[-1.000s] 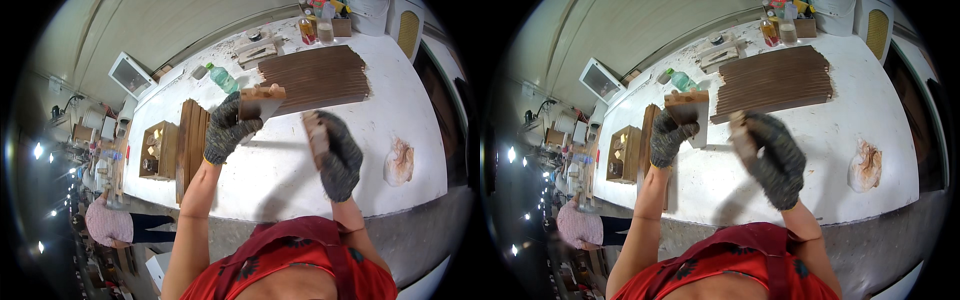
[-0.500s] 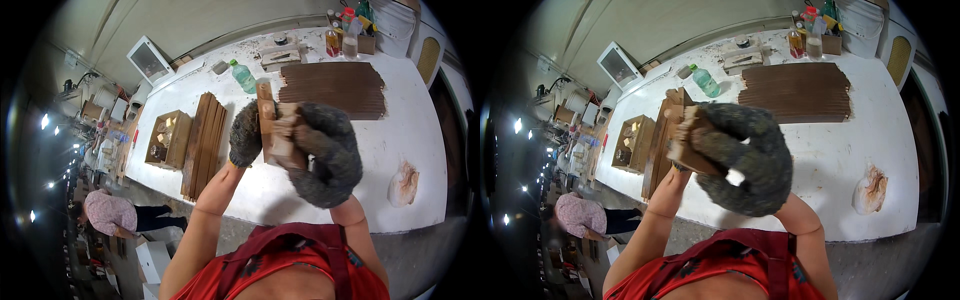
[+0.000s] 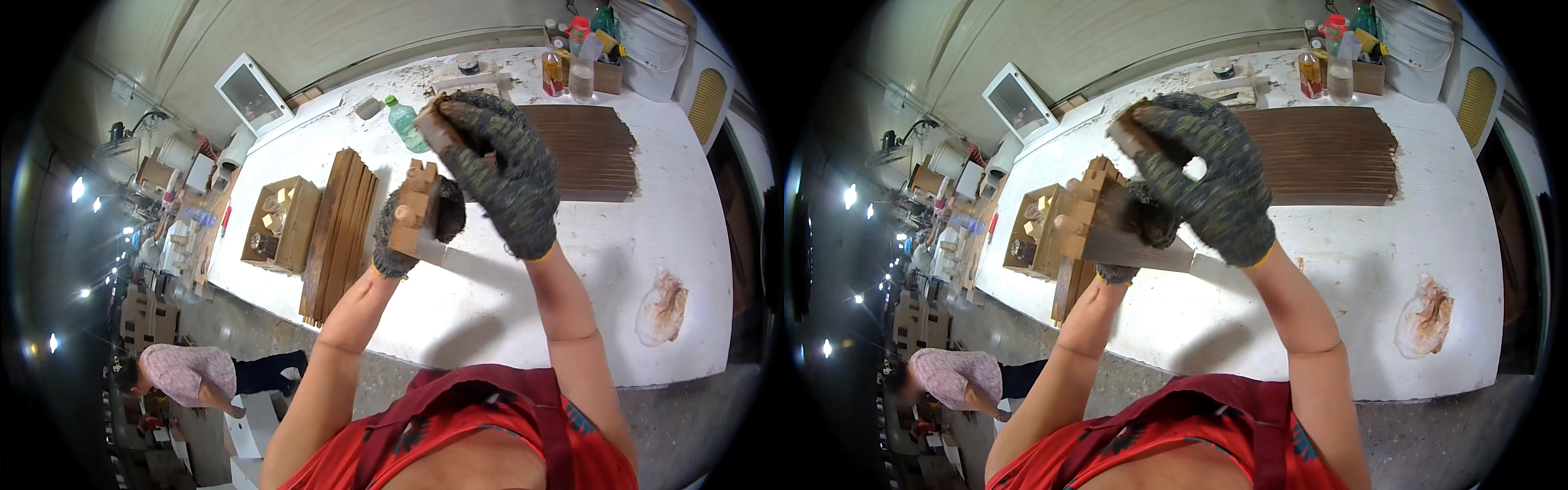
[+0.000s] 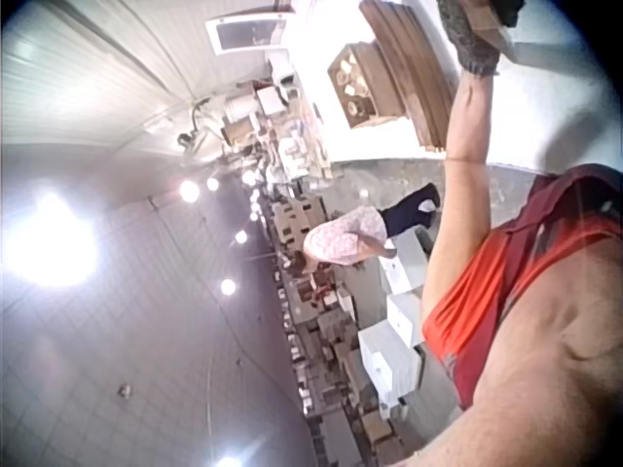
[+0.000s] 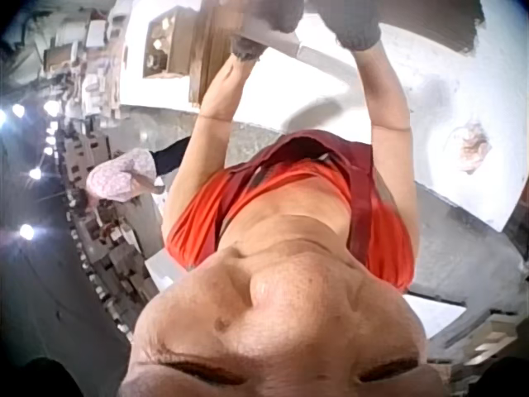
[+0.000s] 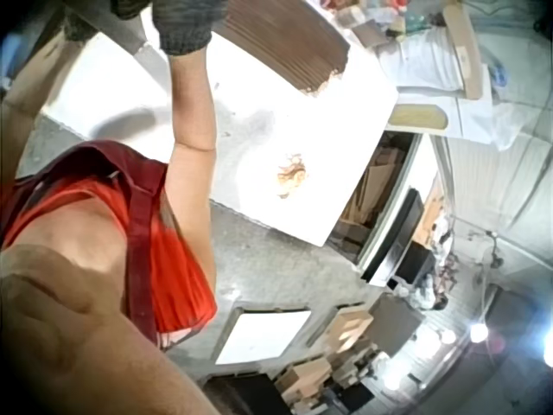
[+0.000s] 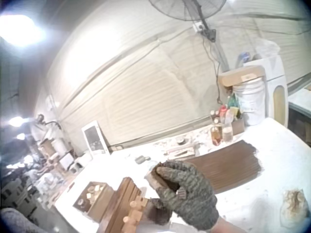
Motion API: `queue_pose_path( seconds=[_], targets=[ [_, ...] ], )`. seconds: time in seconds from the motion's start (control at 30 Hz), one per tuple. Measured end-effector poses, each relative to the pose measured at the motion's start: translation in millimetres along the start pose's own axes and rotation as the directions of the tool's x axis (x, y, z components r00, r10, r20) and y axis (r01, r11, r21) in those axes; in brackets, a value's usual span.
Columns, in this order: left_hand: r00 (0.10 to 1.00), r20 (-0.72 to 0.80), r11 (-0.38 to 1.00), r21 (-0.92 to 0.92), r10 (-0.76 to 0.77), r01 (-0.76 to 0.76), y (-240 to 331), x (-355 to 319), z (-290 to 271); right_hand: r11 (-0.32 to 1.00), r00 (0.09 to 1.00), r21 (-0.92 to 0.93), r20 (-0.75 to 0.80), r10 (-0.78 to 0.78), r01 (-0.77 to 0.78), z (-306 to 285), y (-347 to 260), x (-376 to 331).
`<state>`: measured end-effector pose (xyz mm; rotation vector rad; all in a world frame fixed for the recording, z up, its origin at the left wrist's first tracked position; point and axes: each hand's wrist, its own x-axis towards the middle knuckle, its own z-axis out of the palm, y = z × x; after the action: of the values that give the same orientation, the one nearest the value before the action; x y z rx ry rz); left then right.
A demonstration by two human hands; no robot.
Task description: The person rubs a small block of sandpaper against different sides of several long wooden furniture components. The person picks up each piece one at a time, turns it over to sand the edges and ends, and then places it into a stack on the workbench.
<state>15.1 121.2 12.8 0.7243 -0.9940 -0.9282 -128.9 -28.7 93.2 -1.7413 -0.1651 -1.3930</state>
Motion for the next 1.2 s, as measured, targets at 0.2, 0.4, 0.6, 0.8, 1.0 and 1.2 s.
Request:
queue_pose_path(
  seconds=[0.2, 0.4, 0.6, 0.8, 1.0, 1.2],
  targets=[
    [0.982, -0.039, 0.904, 0.397, 0.187, -0.157, -9, 8, -14, 0.92, 0.999, 0.392, -0.03, 0.032, -0.017, -3, -27, -9],
    [0.971, -0.136, 0.961, 0.22, 0.197, -0.164, 1, 17, -14, 0.91, 0.908, -0.068, -0.074, -0.413, 0.409, 24, -11, -2],
    [0.935, -0.224, 0.937, 0.28, 0.274, -0.208, 1, 35, -49, 0.834, 0.867, -0.263, 0.02, -0.497, 0.484, 40, -20, 15],
    [0.873, -0.319, 0.883, 0.415, 0.368, -0.221, 3, 32, -138, 0.906, 0.915, -0.128, 0.05, -0.4, 0.403, 90, 40, -16],
    [0.784, -0.379, 0.848, 0.415, 0.491, -0.33, 71, 49, -65, 0.95, 0.921, -0.04, 0.261, -0.288, 0.309, 113, 107, -118],
    [0.798, -0.355, 0.874, 0.206, 0.486, -0.44, 91, 14, -160, 0.994, 0.839, -0.043, 0.54, -0.063, 0.102, 102, 139, -207]
  ],
)
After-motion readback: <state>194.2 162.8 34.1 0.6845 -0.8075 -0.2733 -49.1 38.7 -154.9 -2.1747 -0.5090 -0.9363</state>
